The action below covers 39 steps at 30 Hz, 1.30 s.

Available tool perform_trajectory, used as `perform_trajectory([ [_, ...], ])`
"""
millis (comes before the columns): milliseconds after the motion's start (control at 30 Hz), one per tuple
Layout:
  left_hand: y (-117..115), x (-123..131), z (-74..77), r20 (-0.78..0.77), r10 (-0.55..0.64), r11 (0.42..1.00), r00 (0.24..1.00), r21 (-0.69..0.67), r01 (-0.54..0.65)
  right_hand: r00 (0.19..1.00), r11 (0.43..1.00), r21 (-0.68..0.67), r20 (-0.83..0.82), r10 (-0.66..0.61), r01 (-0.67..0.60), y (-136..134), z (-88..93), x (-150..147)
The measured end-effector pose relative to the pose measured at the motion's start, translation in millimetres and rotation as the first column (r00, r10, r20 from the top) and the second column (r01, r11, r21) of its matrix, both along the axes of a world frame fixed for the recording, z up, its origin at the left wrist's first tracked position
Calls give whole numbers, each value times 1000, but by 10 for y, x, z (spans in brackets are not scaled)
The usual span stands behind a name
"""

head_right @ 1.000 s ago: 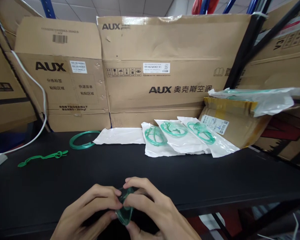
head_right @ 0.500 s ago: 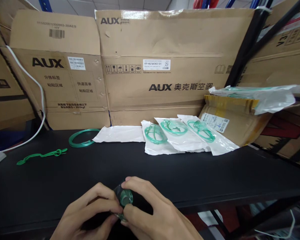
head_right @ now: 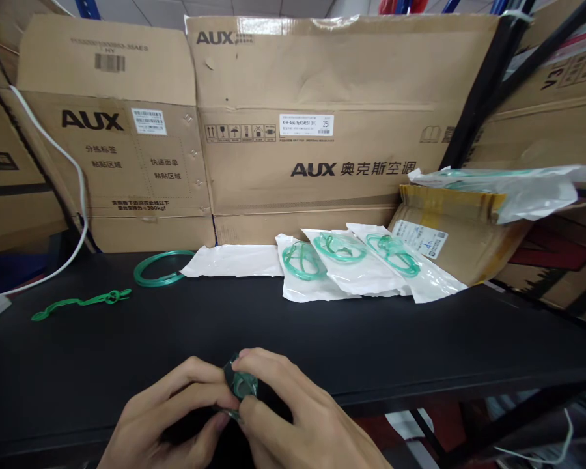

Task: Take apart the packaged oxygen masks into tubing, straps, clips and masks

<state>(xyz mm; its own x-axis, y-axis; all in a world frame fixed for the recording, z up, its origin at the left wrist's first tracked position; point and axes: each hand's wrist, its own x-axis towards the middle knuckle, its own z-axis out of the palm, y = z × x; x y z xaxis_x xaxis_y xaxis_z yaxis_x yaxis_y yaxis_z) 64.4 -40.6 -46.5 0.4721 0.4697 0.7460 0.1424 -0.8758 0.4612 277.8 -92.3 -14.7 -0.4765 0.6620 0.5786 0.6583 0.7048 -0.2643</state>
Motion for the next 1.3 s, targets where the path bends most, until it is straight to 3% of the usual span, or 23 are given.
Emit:
perform_trajectory([
  [167,9,27,53,29,-9,1000,1000,18,8,1000,999,40,-20,4,-3,28,33,-18],
  [367,10,31,68,12,-18,999,1000,27,18,997,999,-29,-67,32,-34,42,38,-34],
  [533,-1,55,82,23,-8,999,1000,35,7,983,998,-52,-182,17,-27,5,6,-57],
  [600,-7,55,73,31,-9,999,999,36,8,969,991,-119,-245,24,-54,4,-19,-60],
  [667,-10,47,51,29,-12,1000,1000,25,11,926,956,-275,-378,-10,-102,12,-57,-67],
  [800,-5,27,-3,22,-24,1000,999,16,24,782,831,-519,-596,-182,-202,8,-142,-110],
  [933,-5,32,-26,30,-41,999,999,16,40,651,758,-576,-708,-274,-307,-15,-132,-172],
  [1067,-21,38,-38,54,-58,998,997,-8,59,585,756,-540,-767,-263,-368,5,-71,-212],
  [1133,-26,30,-43,56,-58,998,997,-20,59,607,776,-529,-755,-246,-343,15,-75,-207],
  [1300,-11,-4,-29,41,-61,991,997,-119,65,864,932,-355,-490,-116,-76,-6,-149,-88],
])
